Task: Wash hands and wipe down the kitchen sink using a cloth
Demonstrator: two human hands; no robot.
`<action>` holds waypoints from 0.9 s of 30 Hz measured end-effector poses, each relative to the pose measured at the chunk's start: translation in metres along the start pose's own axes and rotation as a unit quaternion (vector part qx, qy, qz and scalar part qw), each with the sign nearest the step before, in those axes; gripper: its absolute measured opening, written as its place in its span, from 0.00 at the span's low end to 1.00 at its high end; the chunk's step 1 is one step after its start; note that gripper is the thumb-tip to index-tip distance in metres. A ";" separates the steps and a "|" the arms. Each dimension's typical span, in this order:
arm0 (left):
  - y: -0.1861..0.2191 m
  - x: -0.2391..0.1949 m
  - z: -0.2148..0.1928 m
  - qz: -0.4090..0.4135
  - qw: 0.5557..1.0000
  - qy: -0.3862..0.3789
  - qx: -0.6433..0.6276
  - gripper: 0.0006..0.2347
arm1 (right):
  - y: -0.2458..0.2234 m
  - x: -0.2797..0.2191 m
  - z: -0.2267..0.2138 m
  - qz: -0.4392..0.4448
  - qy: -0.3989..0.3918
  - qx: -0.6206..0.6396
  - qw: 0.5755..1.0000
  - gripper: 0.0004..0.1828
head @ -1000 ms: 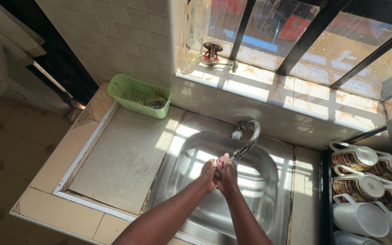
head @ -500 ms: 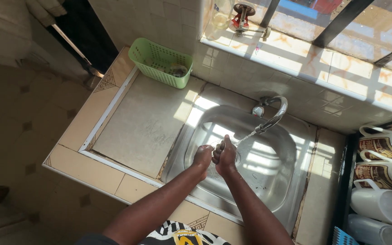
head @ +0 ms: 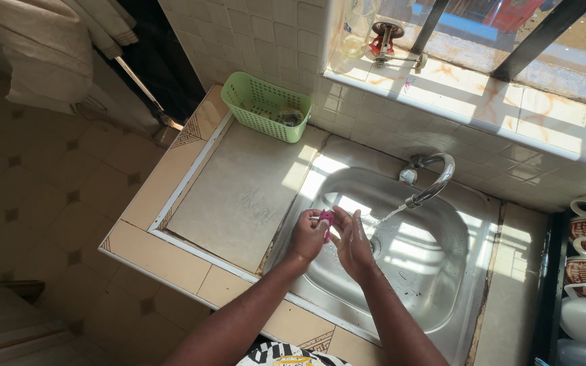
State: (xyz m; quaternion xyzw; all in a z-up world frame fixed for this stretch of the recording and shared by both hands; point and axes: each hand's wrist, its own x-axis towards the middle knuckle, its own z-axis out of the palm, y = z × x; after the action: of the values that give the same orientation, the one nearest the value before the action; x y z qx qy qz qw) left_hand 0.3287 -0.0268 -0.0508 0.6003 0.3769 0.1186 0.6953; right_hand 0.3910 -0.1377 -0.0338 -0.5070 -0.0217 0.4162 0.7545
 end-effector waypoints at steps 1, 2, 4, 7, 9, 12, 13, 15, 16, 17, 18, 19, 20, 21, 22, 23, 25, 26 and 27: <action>0.015 0.006 -0.006 0.010 0.999 0.027 -0.014 0.14 | -0.012 -0.009 0.004 0.015 -0.002 -0.022 1.000 0.45; 0.030 0.011 -0.012 0.019 0.998 0.054 -0.027 0.11 | -0.024 -0.020 0.008 0.029 -0.002 -0.044 0.999 0.46; 0.084 0.024 -0.029 0.062 0.992 0.092 -0.063 0.13 | -0.026 -0.020 -0.009 0.056 -0.001 -0.051 0.997 0.43; 0.156 0.036 -0.054 0.144 0.975 0.108 -0.130 0.16 | -0.026 -0.021 -0.026 0.102 0.012 -0.054 0.993 0.39; 0.176 0.064 -0.071 0.188 0.965 0.085 -0.163 0.18 | -0.028 -0.013 -0.034 0.115 0.022 -0.052 0.992 0.37; 0.161 0.097 -0.084 0.252 0.955 0.075 -0.140 0.27 | -0.024 -0.006 -0.047 0.116 0.061 -0.018 0.991 0.34; 0.162 0.088 -0.076 0.236 0.961 0.071 -0.126 0.28 | -0.024 -0.003 -0.052 0.100 0.078 0.023 0.992 0.31; 0.145 0.072 -0.052 0.216 0.968 0.063 -0.107 0.29 | -0.016 0.007 -0.064 0.086 0.099 0.071 0.989 0.28; 0.129 0.067 -0.034 0.213 0.966 0.050 -0.136 0.17 | -0.010 0.014 -0.074 0.059 0.121 0.155 0.979 0.23; 0.112 0.061 -0.017 0.209 0.963 0.037 -0.165 0.08 | -0.004 0.022 -0.083 0.031 0.142 0.237 0.960 0.19; 0.096 0.053 0.006 0.203 0.965 0.032 -0.165 0.08 | 0.001 0.031 -0.091 0.031 0.149 0.239 0.959 0.19; 0.081 0.045 0.028 0.090 0.980 0.003 -0.175 0.09 | 0.007 0.041 -0.099 0.003 0.168 0.310 0.936 0.17; 0.067 0.036 0.050 -0.022 0.982 -0.024 -0.184 0.10 | 0.010 0.052 -0.107 -0.026 0.184 0.376 0.908 0.14; 0.038 0.044 0.069 -0.026 0.982 -0.027 -0.184 0.10 | 0.012 0.055 -0.111 -0.027 0.189 0.376 0.907 0.14; 0.011 0.053 0.088 -0.081 0.973 -0.016 -0.217 0.13 | 0.012 0.062 -0.113 -0.051 0.205 0.405 0.890 0.13; -0.016 0.062 0.107 -0.135 0.959 -0.004 -0.249 0.17 | 0.012 0.069 -0.114 -0.075 0.221 0.433 0.871 0.13; -0.012 0.064 0.121 -0.136 0.947 -0.003 -0.290 0.15 | 0.002 0.075 -0.109 -0.105 0.231 0.435 0.864 0.14; -0.014 0.060 0.127 -0.142 0.934 0.006 -0.328 0.13 | 0.002 0.073 -0.107 -0.127 0.243 0.438 0.856 0.16; -0.015 0.055 0.133 -0.147 0.933 0.005 -0.330 0.13 | 0.003 0.068 -0.110 -0.127 0.248 0.434 0.856 0.16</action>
State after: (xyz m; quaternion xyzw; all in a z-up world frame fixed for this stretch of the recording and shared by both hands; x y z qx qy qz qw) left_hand 0.4509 -0.0952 -0.0859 0.2747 0.4039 0.1353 0.8620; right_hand 0.4838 -0.1751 -0.1156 -0.2070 0.2849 0.1441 0.9248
